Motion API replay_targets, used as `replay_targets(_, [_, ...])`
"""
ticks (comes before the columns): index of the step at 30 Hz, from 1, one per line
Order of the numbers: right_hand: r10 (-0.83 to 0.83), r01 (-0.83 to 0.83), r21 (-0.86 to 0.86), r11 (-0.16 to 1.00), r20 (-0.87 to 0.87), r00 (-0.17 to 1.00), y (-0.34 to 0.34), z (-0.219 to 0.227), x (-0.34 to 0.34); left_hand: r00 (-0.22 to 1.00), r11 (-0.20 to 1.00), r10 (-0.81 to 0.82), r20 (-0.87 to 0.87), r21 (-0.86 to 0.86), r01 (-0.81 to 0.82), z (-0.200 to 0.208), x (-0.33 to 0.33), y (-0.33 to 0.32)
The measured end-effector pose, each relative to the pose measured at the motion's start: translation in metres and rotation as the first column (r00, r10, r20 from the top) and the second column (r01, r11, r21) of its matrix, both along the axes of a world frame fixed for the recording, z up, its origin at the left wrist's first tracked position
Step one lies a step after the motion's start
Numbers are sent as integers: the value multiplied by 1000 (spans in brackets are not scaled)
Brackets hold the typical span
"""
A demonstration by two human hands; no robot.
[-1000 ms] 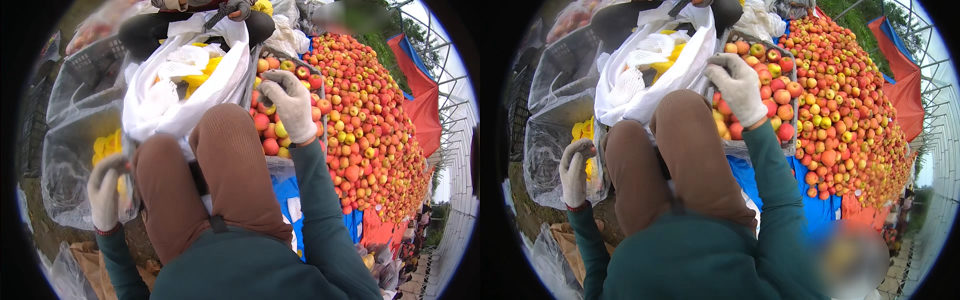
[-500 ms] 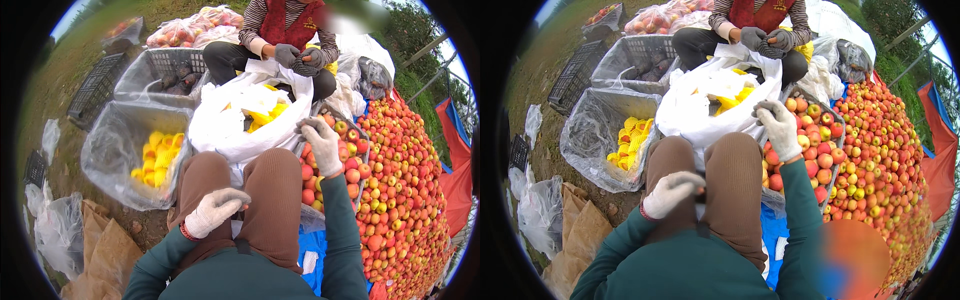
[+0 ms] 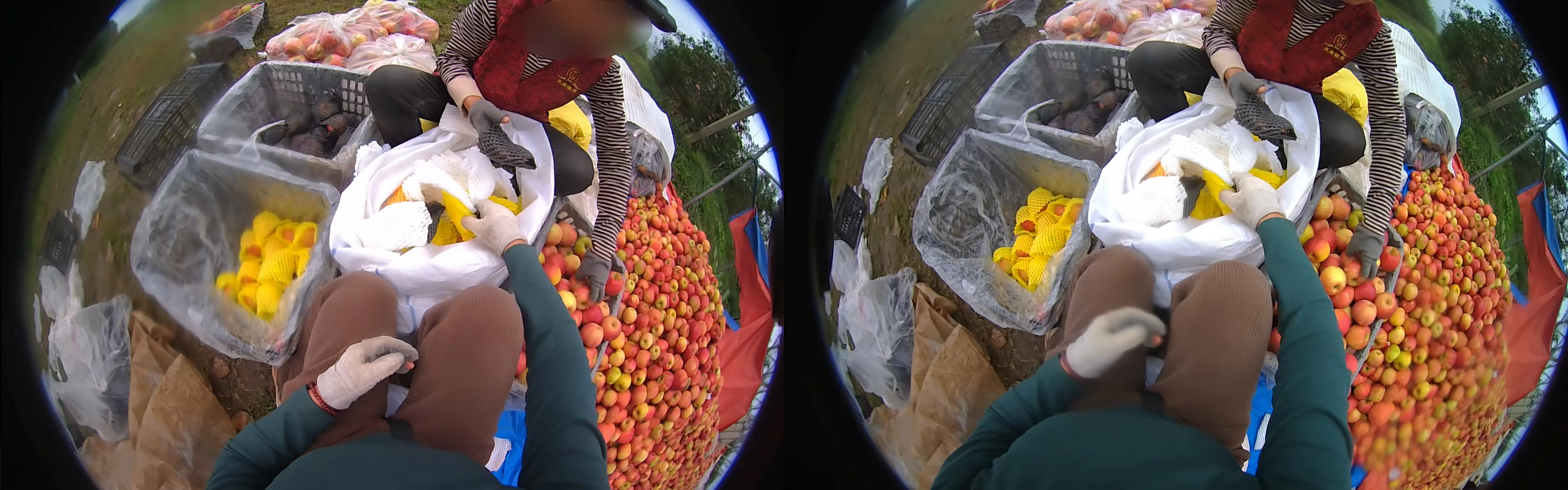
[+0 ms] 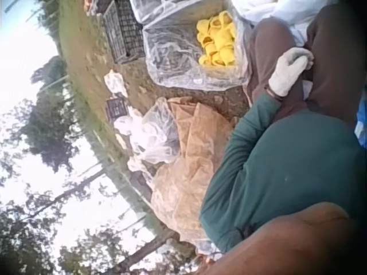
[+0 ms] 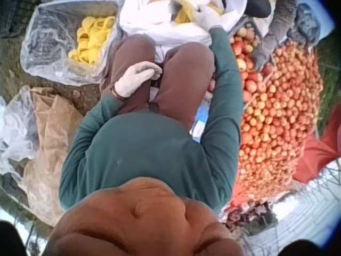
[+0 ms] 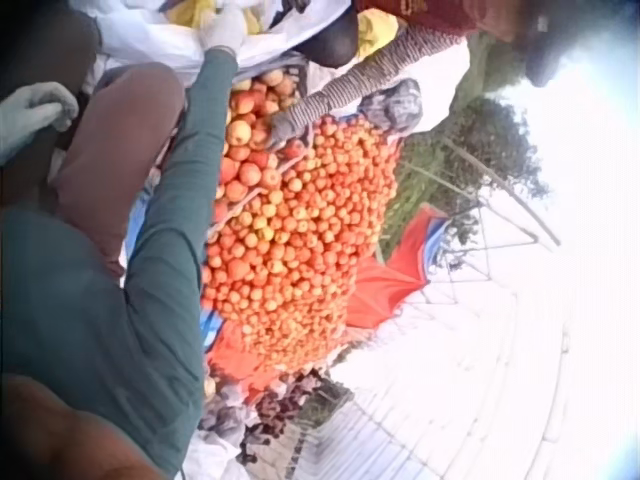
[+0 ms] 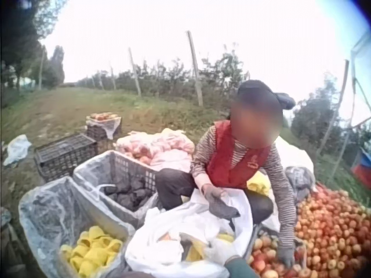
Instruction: The person picks apples from a large pile, places each one into a yellow foam net, and then puts the netted apple into a plastic-lined crate. The process is repeated continuously.
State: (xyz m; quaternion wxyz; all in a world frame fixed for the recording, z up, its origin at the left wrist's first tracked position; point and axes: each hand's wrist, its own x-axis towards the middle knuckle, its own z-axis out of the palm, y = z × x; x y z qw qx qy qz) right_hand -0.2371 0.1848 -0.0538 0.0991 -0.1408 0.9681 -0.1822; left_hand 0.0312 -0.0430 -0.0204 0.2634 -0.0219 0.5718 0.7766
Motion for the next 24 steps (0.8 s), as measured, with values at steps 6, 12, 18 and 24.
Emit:
replay_targets(6, [0,184,-855,485,211,978,14,80,72,946,970,166,-278,-127,-207,18,-4,-4])
replay_targets(12, [-10,219,-883,414,237,972,4,106,132,571,874,287,-769,-33,-485,76,-27,0])
replay_targets(18, [27,141,-905,402,166,986,-20,127,184,183,666,-7,-983,-141,-732,101,-59,13])
replay_targets(24, [36,17,-873,487,40,999,-33,123,224,929,983,146,-339,155,-98,75,-36,15])
